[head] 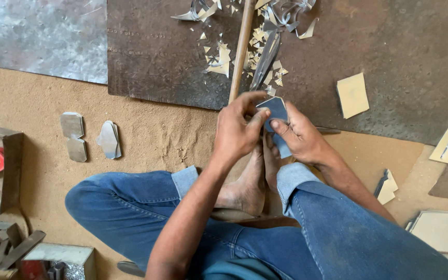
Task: The person sits on the workshop floor and cuts small pieces from thin metal sheets using a foot-anchored hand shear, operating the lever with one hand while positioning each sheet piece with the other. Cut pieces are set aside and scrap offcuts accumulate on the floor beside the tool.
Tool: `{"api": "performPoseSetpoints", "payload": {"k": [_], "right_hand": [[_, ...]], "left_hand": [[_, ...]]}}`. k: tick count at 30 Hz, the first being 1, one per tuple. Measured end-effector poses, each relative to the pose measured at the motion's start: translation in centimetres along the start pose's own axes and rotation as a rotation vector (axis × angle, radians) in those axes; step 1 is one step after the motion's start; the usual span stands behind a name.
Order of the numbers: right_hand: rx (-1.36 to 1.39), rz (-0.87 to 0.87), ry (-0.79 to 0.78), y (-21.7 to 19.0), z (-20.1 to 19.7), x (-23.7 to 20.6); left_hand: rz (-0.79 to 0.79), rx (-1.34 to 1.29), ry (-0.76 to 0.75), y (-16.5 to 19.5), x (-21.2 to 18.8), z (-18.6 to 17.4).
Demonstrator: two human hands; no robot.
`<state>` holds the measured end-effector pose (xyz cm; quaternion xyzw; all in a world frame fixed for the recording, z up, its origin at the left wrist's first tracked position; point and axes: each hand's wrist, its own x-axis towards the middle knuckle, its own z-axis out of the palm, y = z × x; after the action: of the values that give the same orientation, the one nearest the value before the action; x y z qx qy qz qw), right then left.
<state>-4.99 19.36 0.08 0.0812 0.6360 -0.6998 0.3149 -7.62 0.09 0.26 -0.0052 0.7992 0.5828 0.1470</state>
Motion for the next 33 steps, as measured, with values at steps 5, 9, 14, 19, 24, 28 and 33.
{"api": "performPoseSetpoints", "payload": {"k": [5, 9, 14, 19, 24, 28, 33], "right_hand": [[0.02, -0.066, 0.17, -2.0, -2.6, 2.9], [0.027, -0.081, 0.186, -3.2, -4.3, 5.1], [-0.218, -0.023, 0.115, -2.6, -2.7, 6.4], [-0.212, -0.058, 0.069, -1.3, -2.0, 6.1], [-0.313, -0.089, 0.101, -1.0, -1.9, 5.9], [-0.316, 0.003, 0.116, -1.8, -1.7, 5.9], [-0.409, 0.002, 0.101, -2.8, -2.0, 5.9]], "left_hand": [[0.108, 0.217, 0.281, -3.7, -5.1, 0.2], [-0.194, 0.22, 0.028, -6.7, -9.2, 1.4], [-0.315, -0.011, 0.085, -6.9, -12.0, 1.0], [-0.227, -0.045, 0.111, -5.3, -11.7, 0.0], [-0.31, -0.046, 0.095, -5.1, -11.2, -0.2], [-0.224, -0.048, 0.117, -6.2, -10.7, 0.3], [-0.199, -0.034, 0.122, -7.8, -10.5, 1.0]]}}
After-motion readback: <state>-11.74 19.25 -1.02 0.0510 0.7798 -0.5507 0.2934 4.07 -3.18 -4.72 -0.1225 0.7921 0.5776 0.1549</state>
